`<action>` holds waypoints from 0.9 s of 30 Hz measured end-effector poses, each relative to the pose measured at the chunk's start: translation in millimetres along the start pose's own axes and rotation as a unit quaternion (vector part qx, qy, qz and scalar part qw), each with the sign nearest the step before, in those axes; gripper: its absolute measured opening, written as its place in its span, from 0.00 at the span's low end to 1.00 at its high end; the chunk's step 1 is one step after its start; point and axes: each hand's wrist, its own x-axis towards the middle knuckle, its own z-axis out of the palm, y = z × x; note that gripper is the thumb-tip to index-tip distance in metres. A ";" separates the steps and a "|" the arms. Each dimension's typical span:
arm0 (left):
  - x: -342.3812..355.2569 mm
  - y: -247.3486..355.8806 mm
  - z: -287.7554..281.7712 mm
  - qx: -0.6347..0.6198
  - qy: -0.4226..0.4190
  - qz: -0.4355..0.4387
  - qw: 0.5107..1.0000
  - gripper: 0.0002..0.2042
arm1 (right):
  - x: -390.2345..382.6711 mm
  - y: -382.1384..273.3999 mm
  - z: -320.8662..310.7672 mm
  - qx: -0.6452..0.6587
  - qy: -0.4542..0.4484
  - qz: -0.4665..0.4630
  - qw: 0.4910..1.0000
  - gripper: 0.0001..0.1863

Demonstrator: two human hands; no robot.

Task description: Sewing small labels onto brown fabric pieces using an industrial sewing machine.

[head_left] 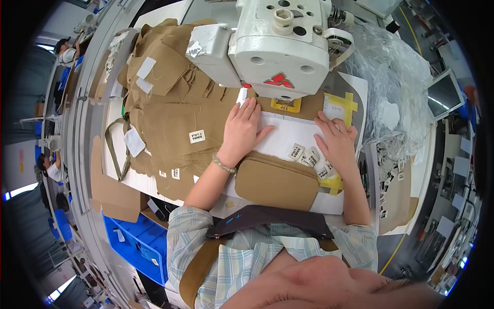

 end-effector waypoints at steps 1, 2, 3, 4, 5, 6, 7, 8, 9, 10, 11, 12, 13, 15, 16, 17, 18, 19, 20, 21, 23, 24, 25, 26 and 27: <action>0.5 -0.1 -0.8 -0.002 0.000 0.000 1.000 0.31 | -0.1 -0.1 -0.4 0.001 0.000 -0.001 1.000 0.23; 0.8 0.0 -1.2 -0.005 0.001 0.001 1.000 0.31 | -0.2 -0.1 -0.8 0.002 0.001 -0.002 1.000 0.23; 0.9 -0.7 -1.1 -0.004 0.001 0.001 1.000 0.31 | 0.6 -0.2 -0.5 0.002 0.002 -0.002 1.000 0.23; 0.9 -1.3 -0.8 -0.002 0.005 0.003 1.000 0.31 | 1.6 -0.4 -0.5 0.004 -0.002 -0.001 1.000 0.23; 0.8 -2.0 -0.5 0.001 0.009 0.004 1.000 0.30 | 2.3 -0.6 -0.2 0.005 -0.006 -0.001 1.000 0.23; 0.8 -2.3 -0.1 0.001 0.010 0.003 1.000 0.30 | 2.7 -0.2 -0.3 0.005 -0.005 -0.001 1.000 0.23; 0.7 -2.7 0.5 -0.003 0.013 0.004 1.000 0.30 | 2.9 0.4 -0.5 0.009 -0.008 0.000 1.000 0.23; 0.7 -3.0 0.8 -0.008 0.015 0.005 1.000 0.29 | 3.3 1.0 -0.7 0.013 -0.010 0.000 1.000 0.23; 0.7 -2.2 0.5 -0.008 0.015 0.004 1.000 0.29 | 2.9 1.3 -0.6 0.013 -0.011 0.000 1.000 0.23; 1.1 -0.9 -0.2 -0.009 0.015 -0.002 1.000 0.27 | 2.6 1.5 -0.4 0.009 -0.009 -0.003 1.000 0.23; 1.1 -0.1 -0.5 -0.011 0.015 -0.007 1.000 0.25 | 2.3 1.8 -0.3 0.005 -0.007 -0.005 1.000 0.23; 1.3 -0.4 -0.8 -0.011 0.015 -0.007 1.000 0.25 | 2.2 2.0 -0.4 0.004 -0.007 -0.005 1.000 0.23; 1.4 -0.9 -1.2 -0.024 0.035 0.016 0.999 0.21 | 1.9 2.1 -0.6 0.006 -0.007 -0.004 1.000 0.23; 0.6 -2.3 -2.8 -0.037 0.054 0.041 0.997 0.17 | 1.9 2.2 -1.1 0.007 -0.007 -0.002 1.000 0.23; -1.1 -2.9 -4.7 -0.075 0.053 0.080 0.993 0.15 | 2.2 2.2 -1.4 0.012 -0.009 -0.002 1.000 0.23; -2.5 -2.9 -5.9 -0.112 0.053 0.119 0.985 0.13 | 2.3 2.2 -1.6 0.018 -0.012 -0.001 1.000 0.23; -3.4 -1.8 -5.8 -0.112 0.054 0.120 0.985 0.13 | 2.4 2.1 -1.4 0.018 -0.011 -0.001 1.000 0.23; -4.3 -0.3 -4.8 -0.118 0.055 0.150 0.980 0.11 | 2.4 1.9 -0.7 0.019 -0.010 -0.001 1.000 0.23; -4.6 0.4 -3.9 -0.123 0.057 0.179 0.974 0.09 | 2.6 1.7 -0.4 0.021 -0.010 -0.001 1.000 0.23; -5.3 0.9 -3.1 -0.123 0.057 0.179 0.974 0.09 | 2.5 1.3 -0.5 0.021 -0.010 -0.002 1.000 0.23; -6.7 0.9 -2.5 -0.125 0.056 0.177 0.975 0.08 | 2.7 0.5 -0.8 0.019 -0.008 -0.005 1.000 0.23; -5.6 1.3 -4.1 -0.125 0.056 0.177 0.975 0.08 | 2.2 0.6 -0.6 0.018 -0.008 -0.005 1.000 0.23; -3.1 1.9 -7.5 -0.111 0.062 0.161 0.979 0.08 | 1.7 0.9 -0.4 0.013 -0.006 -0.006 1.000 0.23; -1.5 2.0 -9.3 -0.097 0.069 0.145 0.982 0.09 | 1.2 1.1 -0.3 0.008 -0.004 -0.006 1.000 0.24; -2.0 0.3 -8.3 -0.096 0.069 0.146 0.982 0.09 | 1.2 0.6 -0.2 0.009 -0.003 -0.006 1.000 0.24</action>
